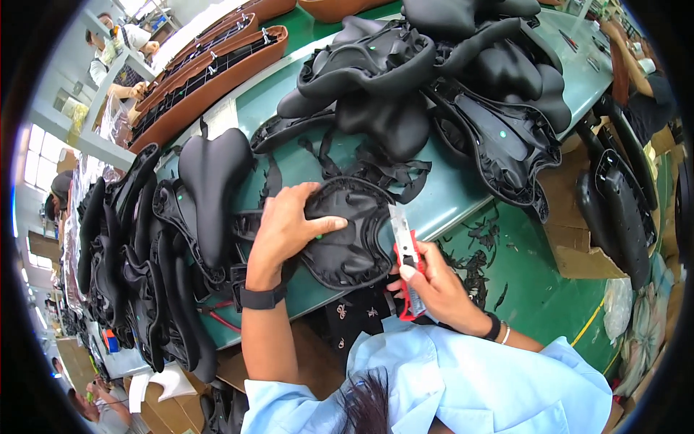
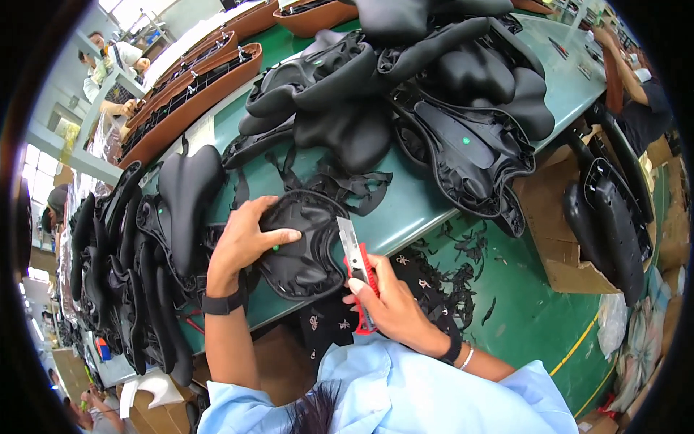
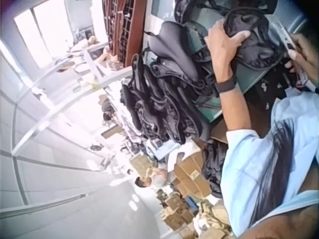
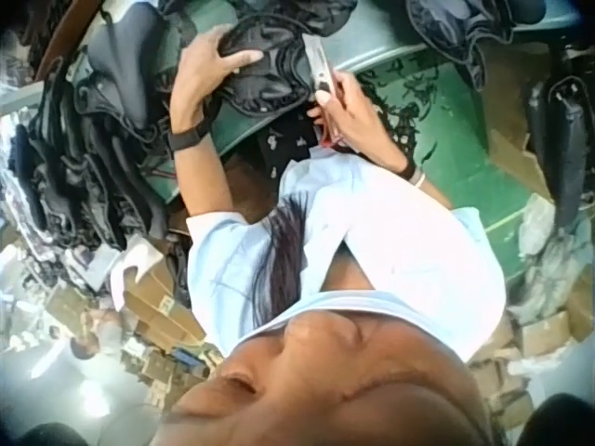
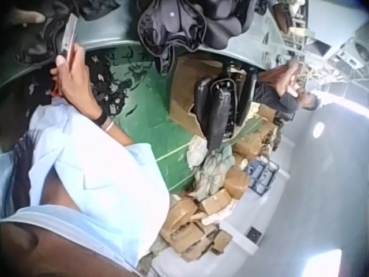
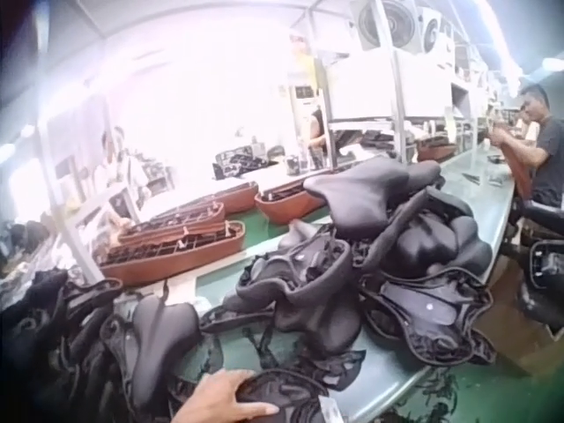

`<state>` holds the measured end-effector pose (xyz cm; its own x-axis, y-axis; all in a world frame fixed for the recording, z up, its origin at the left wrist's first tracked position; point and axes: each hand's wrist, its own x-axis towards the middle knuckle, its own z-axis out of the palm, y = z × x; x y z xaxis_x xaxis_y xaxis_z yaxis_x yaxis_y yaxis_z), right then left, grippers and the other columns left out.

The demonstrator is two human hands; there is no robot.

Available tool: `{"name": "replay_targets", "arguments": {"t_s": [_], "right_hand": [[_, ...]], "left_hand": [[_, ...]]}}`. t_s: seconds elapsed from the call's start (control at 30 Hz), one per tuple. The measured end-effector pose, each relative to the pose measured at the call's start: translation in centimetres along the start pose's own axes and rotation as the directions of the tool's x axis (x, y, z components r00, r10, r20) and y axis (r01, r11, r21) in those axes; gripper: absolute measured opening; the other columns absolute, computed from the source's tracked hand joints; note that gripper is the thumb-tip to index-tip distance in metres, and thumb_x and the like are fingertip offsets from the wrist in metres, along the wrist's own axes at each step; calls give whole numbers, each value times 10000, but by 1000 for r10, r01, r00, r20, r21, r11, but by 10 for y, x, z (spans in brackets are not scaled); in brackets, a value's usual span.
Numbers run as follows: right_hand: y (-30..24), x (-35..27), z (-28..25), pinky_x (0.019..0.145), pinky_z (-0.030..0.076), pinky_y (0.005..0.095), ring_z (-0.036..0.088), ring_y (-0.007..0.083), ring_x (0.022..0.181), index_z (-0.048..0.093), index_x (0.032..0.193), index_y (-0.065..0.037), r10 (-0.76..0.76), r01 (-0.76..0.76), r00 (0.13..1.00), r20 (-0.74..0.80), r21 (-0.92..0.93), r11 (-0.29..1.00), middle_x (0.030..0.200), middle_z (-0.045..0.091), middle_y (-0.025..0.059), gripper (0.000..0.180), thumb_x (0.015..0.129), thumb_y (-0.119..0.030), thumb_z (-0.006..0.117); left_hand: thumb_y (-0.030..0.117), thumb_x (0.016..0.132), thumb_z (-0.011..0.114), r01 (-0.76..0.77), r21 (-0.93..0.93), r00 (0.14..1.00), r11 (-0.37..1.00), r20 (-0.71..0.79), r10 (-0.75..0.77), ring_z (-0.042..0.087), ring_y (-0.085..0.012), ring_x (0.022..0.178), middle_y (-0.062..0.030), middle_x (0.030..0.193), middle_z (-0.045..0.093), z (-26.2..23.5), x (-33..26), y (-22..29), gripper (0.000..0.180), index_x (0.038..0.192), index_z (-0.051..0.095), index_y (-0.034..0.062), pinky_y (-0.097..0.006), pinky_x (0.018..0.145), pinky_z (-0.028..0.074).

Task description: The person picks up a bicycle seat from a box, trims excess material from the edges using a utility knife, and places it back into the box, repeating the process with a second seat.

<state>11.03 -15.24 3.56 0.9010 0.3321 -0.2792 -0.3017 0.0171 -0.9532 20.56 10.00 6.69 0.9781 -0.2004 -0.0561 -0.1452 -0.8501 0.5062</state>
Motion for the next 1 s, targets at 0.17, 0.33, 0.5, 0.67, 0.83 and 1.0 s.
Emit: {"name": "replay_targets", "arguments": {"t_s": [0.17,0.33,0.5,0.67,0.83,1.0], "right_hand": [[0,13,-28,696,509,273,612,111,768,398,1301,-6,-209,224,948,-242,37,974,927,618,83,402,966,-182,534],[-11,17,-64,632,495,271,631,191,703,460,1353,-33,-402,340,915,-17,-503,795,885,655,116,479,908,-137,605],[-18,14,-77,474,426,345,557,236,557,455,1403,-112,-517,520,813,268,-734,437,717,571,65,573,865,-144,650],[-41,31,-64,456,395,393,515,262,483,432,1425,-197,-313,531,837,448,-803,271,637,488,86,573,883,-139,612],[-43,9,-48,442,403,419,540,309,491,362,1458,-154,-135,441,897,421,-875,199,641,518,143,596,902,-142,578],[-21,-16,-30,466,433,465,546,346,494,253,1475,-33,-174,351,936,305,-819,453,625,540,164,654,918,-163,570]], "left_hand": [[242,747,793,175,-229,979,958,-64,-194,605,-260,1060,-186,1140,632,7,-10,45,641,1233,523,-76,-343,954,445],[111,833,697,242,-836,942,493,81,-325,541,-177,1116,-96,1269,555,26,-61,38,594,1349,439,-31,-322,992,416],[155,853,683,318,-870,869,376,109,-482,535,-172,1119,-111,1249,559,28,-94,34,557,1327,457,-31,-307,974,425],[153,842,696,305,-836,883,455,70,-464,558,-178,1063,-111,1209,585,30,-96,30,546,1305,475,-32,-311,952,440],[163,834,711,240,-853,884,463,-5,-467,572,-187,1039,-124,1185,594,39,-105,30,533,1270,484,-44,-316,943,446],[171,833,730,187,-836,809,515,-166,-564,581,-206,1031,-147,1172,591,51,-117,57,557,1270,464,-51,-326,944,445]]}}
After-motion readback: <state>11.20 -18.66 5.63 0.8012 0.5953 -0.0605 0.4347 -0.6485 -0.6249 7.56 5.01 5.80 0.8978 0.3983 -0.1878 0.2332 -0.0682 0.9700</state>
